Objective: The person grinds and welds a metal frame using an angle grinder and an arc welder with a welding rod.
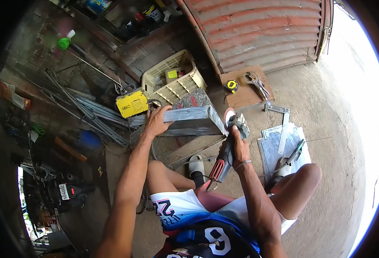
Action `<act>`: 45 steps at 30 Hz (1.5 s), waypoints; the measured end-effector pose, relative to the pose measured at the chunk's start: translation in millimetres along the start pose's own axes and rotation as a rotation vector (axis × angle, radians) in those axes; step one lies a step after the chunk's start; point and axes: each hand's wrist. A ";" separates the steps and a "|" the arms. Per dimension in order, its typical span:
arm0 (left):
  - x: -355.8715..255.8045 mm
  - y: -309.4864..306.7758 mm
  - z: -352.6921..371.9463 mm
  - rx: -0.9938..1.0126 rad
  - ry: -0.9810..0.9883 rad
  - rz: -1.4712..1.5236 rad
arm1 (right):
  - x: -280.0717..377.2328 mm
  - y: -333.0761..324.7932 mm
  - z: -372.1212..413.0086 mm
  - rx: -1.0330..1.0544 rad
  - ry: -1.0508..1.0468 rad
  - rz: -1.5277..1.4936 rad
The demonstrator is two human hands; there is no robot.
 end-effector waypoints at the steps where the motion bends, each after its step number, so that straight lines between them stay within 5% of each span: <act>1: -5.5 13.1 4.1 -0.090 0.003 -0.061 | 2.3 -4.2 1.5 -0.005 0.009 -0.005; 6: 4.9 27.7 -4.0 -0.351 -0.060 -0.244 | -2.9 10.2 -4.8 0.008 0.098 -0.015; 45: 0.4 27.2 -1.5 -0.322 -0.104 -0.317 | 13.2 32.5 -12.3 0.026 0.008 0.218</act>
Point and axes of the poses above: each hand's wrist, its own z-axis away from the middle knuckle, its own y-axis out of the palm, x = y × z, and after that the axes turned 12 degrees about -z, right-handed
